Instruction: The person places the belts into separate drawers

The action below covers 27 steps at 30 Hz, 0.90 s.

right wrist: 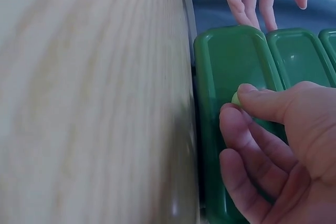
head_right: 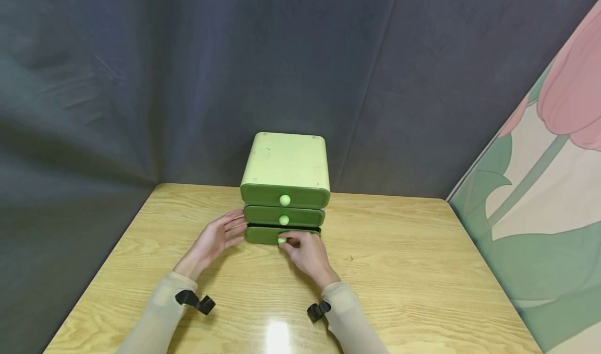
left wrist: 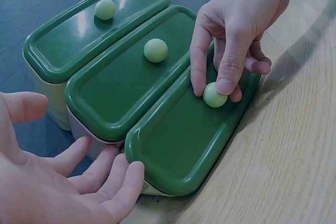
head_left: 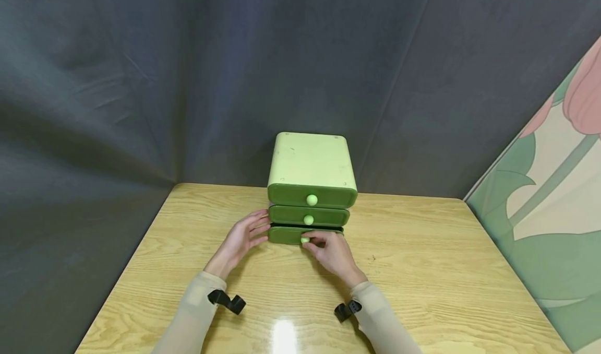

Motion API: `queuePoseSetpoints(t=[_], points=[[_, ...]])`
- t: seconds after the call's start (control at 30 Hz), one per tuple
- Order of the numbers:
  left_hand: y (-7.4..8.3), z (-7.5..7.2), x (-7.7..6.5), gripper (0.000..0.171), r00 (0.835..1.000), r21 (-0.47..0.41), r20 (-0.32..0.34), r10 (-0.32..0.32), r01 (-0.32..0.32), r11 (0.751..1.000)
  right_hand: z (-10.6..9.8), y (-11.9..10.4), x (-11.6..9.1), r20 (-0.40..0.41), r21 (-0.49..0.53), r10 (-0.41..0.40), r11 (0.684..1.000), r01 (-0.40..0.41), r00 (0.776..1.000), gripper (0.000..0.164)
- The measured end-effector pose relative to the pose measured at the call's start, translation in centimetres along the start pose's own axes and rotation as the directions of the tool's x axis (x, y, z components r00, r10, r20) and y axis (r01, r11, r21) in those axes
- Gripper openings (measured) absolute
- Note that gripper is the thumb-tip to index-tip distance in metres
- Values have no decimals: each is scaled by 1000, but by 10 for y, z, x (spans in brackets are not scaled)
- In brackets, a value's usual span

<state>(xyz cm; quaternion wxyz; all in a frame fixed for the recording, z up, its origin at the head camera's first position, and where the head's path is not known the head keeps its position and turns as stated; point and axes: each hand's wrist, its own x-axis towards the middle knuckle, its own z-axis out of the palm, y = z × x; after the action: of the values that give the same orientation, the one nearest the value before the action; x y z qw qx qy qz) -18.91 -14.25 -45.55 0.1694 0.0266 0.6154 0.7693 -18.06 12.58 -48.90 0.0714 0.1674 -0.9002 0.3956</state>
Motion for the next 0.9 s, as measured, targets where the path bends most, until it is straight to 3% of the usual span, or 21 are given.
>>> queuePoseSetpoints(t=[0.73, 0.9], points=[[0, -3, -2, 60, 999, 44, -48, 16, -14, 999, 4, 4, 9, 7, 18, -13, 1000, 13, 1000, 17], [6, -7, -7, 61, 993, 105, -98, 63, -53, 993, -2, 5, 4, 20, 45, -2, 999, 1, 1000, 22]])
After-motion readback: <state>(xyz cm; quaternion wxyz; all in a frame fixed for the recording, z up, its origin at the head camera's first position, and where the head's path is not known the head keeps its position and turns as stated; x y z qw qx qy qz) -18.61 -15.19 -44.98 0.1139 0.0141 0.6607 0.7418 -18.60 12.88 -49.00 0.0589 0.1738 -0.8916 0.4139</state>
